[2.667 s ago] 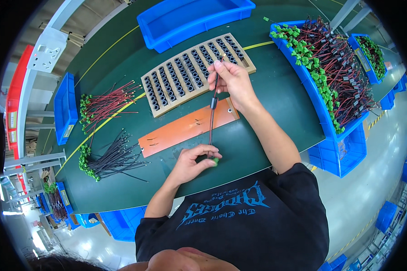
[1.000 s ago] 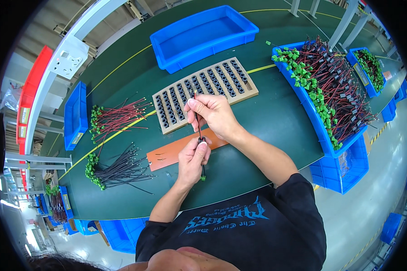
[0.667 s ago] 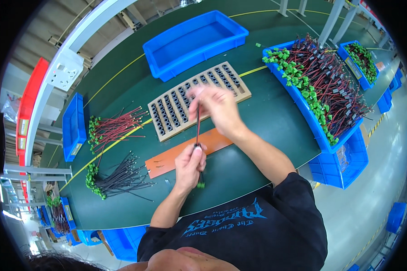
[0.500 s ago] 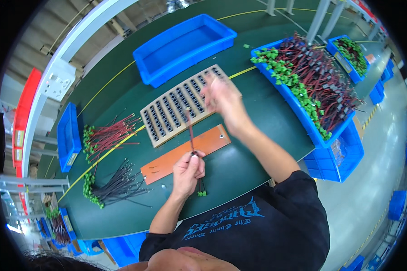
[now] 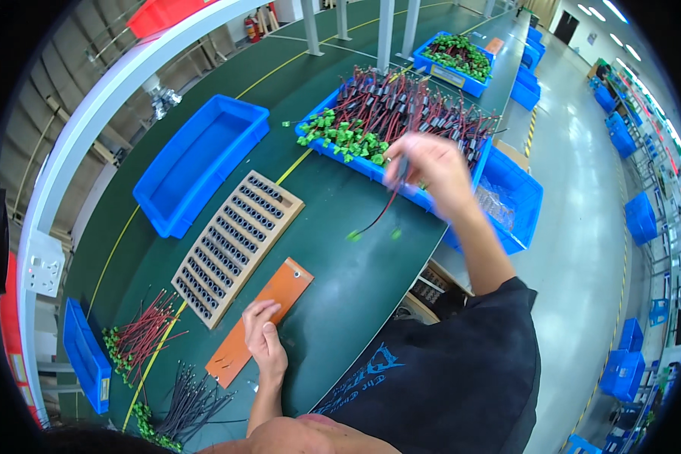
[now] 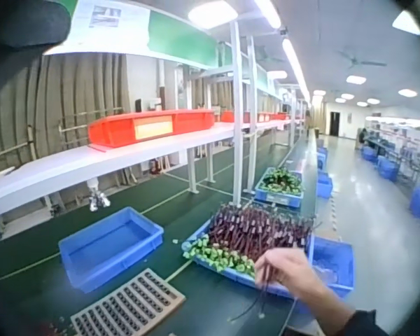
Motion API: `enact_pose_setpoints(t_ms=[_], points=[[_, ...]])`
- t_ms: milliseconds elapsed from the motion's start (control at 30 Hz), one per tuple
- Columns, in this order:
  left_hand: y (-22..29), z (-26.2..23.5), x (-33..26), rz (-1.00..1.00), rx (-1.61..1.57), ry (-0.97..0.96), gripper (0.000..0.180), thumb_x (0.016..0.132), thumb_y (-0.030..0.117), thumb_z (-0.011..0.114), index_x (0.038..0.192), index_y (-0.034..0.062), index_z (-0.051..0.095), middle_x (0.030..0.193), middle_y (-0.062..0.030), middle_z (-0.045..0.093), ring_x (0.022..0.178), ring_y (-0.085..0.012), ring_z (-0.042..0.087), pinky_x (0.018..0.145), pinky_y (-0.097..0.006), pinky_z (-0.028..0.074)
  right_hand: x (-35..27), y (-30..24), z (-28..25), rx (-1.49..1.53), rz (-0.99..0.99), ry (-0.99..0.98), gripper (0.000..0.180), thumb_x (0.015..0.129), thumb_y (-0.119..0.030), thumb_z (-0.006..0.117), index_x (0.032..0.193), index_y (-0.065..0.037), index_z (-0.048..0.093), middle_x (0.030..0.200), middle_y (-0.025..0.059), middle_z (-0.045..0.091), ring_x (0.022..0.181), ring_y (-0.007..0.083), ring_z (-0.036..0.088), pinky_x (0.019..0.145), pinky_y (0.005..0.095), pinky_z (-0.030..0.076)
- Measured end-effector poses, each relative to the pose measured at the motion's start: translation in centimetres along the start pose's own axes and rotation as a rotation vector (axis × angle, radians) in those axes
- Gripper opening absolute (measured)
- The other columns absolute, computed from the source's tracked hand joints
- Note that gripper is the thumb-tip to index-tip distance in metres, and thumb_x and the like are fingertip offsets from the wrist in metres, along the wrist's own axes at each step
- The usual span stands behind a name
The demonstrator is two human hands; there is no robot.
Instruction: The person assembles wire harnesses by hand at a green workbench. They pick up red and black wires, insert them into a small green connector, and use a tool to crimp the connection. The finished units are placed into a blue bin.
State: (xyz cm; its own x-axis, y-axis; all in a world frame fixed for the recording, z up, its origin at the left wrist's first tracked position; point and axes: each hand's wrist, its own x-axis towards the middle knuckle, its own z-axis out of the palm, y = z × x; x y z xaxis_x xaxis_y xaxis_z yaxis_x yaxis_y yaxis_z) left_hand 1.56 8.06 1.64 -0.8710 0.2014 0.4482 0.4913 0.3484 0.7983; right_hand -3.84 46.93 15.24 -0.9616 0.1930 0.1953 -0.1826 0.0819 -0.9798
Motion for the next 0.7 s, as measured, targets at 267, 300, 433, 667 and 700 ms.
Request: enact_pose_setpoints(t_ms=[267, 300, 433, 667, 700], points=[[-1.0, 1.3, -0.4, 0.175, 0.192, -0.05, 0.014, 0.085, 0.009, 0.075, 0.097, 0.0032, 0.076, 0.114, -0.0116, 0.068, 0.114, -0.0346, 0.062, 0.098, -0.046, 0.048, 8.4, 6.4, -19.1, -0.222, 0.264, 0.379, 0.028, 0.103, -0.028, 0.061, 0.102, -0.001, 0.069, 0.082, 0.0051, 0.07, 0.063, 0.0121, 0.07, 0.052, 0.0246, 0.057], [-1.1, 1.4, -0.5, 0.174, 0.183, -0.047, 0.014, 0.084, 0.008, 0.076, 0.097, 0.0031, 0.076, 0.114, -0.0117, 0.068, 0.114, -0.0344, 0.062, 0.098, -0.046, 0.048, 9.2, 7.7, -20.2, -0.278, 0.322, 0.403, 0.028, 0.102, -0.027, 0.062, 0.101, 0.0, 0.069, 0.082, 0.0053, 0.069, 0.062, 0.0134, 0.071, 0.051, 0.0262, 0.058], [-1.4, 1.5, -0.8, 0.166, 0.184, -0.047, 0.015, 0.082, 0.006, 0.077, 0.097, 0.0033, 0.076, 0.113, -0.0117, 0.069, 0.113, -0.034, 0.063, 0.098, -0.046, 0.048, 11.0, 9.9, -21.3, -0.558, 0.399, 0.477, 0.034, 0.101, -0.03, 0.065, 0.097, 0.004, 0.069, 0.081, 0.0106, 0.071, 0.06, 0.0196, 0.074, 0.051, 0.0323, 0.062], [-1.4, 1.2, -0.8, 0.191, 0.247, -0.061, 0.016, 0.081, 0.01, 0.08, 0.096, 0.0043, 0.075, 0.111, -0.01, 0.068, 0.111, -0.0317, 0.064, 0.098, -0.048, 0.048, 10.1, 6.6, -11.9, -1.539, -0.128, 0.392, 0.042, 0.101, -0.047, 0.059, 0.1, -0.007, 0.071, 0.091, 0.0178, 0.075, 0.086, 0.0389, 0.073, 0.071, 0.0526, 0.056], [-1.5, 1.2, -0.6, 0.203, 0.25, -0.072, 0.017, 0.081, 0.011, 0.08, 0.096, 0.0043, 0.075, 0.111, -0.0098, 0.068, 0.111, -0.0315, 0.064, 0.097, -0.048, 0.048, 9.4, 5.9, -8.2, -1.481, -0.172, 0.286, 0.037, 0.101, -0.044, 0.06, 0.1, -0.008, 0.071, 0.091, 0.0177, 0.074, 0.085, 0.0386, 0.072, 0.071, 0.0518, 0.056]])
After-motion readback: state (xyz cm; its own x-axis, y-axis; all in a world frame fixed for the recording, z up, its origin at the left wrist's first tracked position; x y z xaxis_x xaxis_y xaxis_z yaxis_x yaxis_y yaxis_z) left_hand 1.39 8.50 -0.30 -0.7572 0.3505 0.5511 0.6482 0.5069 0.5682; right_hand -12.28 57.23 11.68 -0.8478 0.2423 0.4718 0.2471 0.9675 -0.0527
